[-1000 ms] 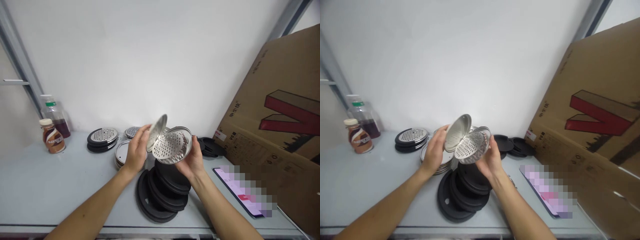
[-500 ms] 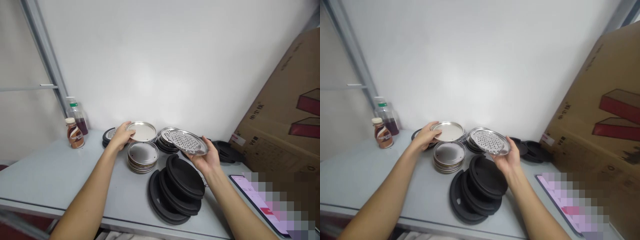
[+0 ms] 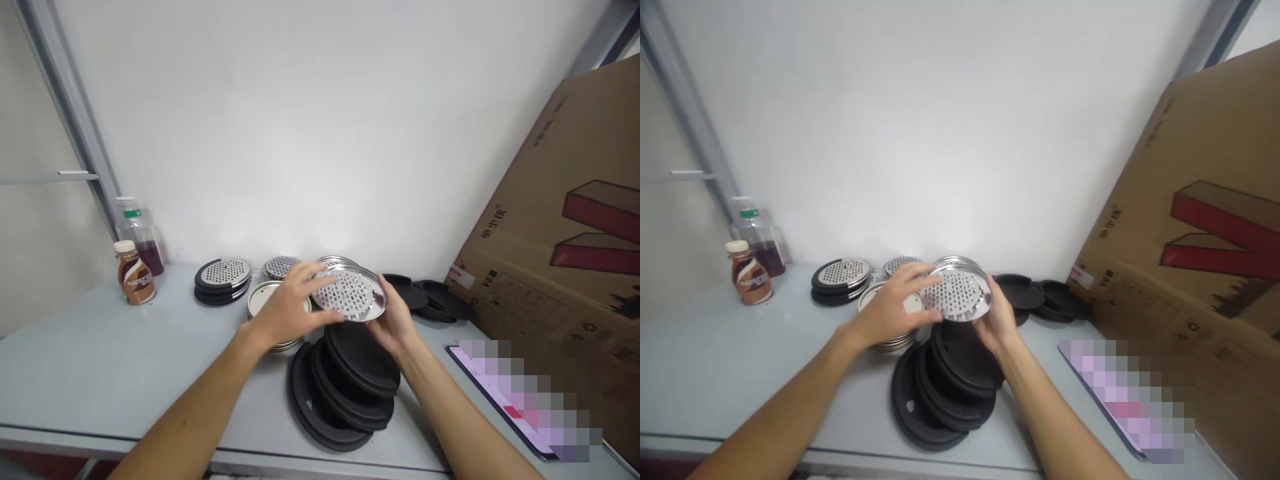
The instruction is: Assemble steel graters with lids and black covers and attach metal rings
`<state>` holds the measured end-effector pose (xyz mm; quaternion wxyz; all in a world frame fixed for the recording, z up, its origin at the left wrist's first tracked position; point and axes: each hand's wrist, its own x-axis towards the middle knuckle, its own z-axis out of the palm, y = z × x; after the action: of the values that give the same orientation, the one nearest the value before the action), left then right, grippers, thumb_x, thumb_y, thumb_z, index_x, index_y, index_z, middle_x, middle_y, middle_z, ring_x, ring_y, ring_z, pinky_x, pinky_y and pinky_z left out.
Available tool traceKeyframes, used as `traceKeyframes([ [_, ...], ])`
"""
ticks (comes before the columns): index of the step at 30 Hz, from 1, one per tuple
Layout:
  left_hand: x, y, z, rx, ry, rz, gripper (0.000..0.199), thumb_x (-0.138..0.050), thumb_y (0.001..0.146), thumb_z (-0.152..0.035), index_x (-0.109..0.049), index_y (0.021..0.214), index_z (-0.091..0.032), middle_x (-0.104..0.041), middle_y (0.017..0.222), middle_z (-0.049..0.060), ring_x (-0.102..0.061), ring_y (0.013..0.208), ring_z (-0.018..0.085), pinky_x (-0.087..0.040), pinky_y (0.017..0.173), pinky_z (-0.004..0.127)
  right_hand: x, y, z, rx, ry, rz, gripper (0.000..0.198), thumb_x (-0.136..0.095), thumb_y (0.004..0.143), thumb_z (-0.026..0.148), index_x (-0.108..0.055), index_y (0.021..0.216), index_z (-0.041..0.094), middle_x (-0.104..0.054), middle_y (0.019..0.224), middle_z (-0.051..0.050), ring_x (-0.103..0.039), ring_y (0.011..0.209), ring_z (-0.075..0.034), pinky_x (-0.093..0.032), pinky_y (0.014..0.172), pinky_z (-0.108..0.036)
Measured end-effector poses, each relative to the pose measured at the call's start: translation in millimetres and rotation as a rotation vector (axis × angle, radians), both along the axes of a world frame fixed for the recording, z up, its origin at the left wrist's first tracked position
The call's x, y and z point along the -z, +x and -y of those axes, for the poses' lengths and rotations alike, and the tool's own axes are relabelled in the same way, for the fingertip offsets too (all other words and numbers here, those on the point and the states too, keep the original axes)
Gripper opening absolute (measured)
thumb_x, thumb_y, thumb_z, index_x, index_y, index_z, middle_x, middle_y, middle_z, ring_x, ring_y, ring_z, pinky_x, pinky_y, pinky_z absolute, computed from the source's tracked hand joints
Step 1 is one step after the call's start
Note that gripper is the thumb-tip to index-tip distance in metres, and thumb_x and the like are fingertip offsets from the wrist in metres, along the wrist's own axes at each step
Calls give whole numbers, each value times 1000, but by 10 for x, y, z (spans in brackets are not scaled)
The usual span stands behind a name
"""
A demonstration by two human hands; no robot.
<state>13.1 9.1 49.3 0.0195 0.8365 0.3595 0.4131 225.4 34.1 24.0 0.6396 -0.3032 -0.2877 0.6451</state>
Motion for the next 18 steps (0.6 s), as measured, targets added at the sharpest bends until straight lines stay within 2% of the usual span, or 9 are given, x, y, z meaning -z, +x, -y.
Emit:
traceKeyframes([
  [2,82,169,92,27,-15,-48,56,-70,78,-52,-61,128,-28,-53,139,7,-45,131,27,-37,111,43,20,-41,35,26,9,70,26,-61,86,37,-68,99,16,-74,89,-7,-70,81,-23,-59,70,-32],
  [5,194,265,139,-2,-10,-55,57,-70,77,-52,-62,126,-23,-57,135,11,-53,124,31,-43,105,46,49,-48,60,63,37,178,26,-69,80,40,-70,93,17,-74,83,-4,-69,75,-22,-56,63,-28],
  [8,196,217,121,-23,16,36,34,-65,84,-44,-70,111,-25,-71,113,5,-65,103,25,-51,93,37,71,-9,38,74,25,240,27,-70,78,41,-69,89,17,-73,77,-3,-66,65,-19,-52,54,-26],
  [10,137,119,53,-102,37,152,23,-56,90,-38,-73,93,-23,-74,91,3,-68,84,20,-52,79,31,81,32,-4,114,-13,274,25,-70,77,41,-67,83,17,-69,65,0,-60,51,-15,-47,46,-24],
  [13,35,-107,-195,-306,-43,402,34,-52,90,-38,-68,68,-18,-65,60,2,-61,62,16,-45,62,26,85,99,-89,200,-73,284,25,-72,76,37,-58,67,17,-53,45,5,-42,33,-8,-32,31,-19],
  [14,13,-193,-311,-379,-147,539,35,-56,87,-40,-64,61,-17,-59,51,0,-57,55,15,-43,58,25,82,120,-119,211,-85,266,28,-71,76,35,-54,63,17,-48,42,7,-36,29,-7,-25,28,-18],
  [16,3,-361,-558,-442,-274,679,38,-56,86,-42,-61,58,-16,-52,42,-2,-53,46,13,-39,51,23,68,160,-176,201,-88,217,31,-69,79,31,-49,59,18,-43,39,8,-31,26,-5,-18,25,-16],
  [18,39,-501,-771,-458,-367,762,37,-53,87,-41,-64,65,-14,-53,43,-1,-54,43,13,-37,46,22,52,191,-231,182,-80,177,29,-66,82,30,-49,62,17,-46,40,6,-35,26,-5,-22,24,-15],
])
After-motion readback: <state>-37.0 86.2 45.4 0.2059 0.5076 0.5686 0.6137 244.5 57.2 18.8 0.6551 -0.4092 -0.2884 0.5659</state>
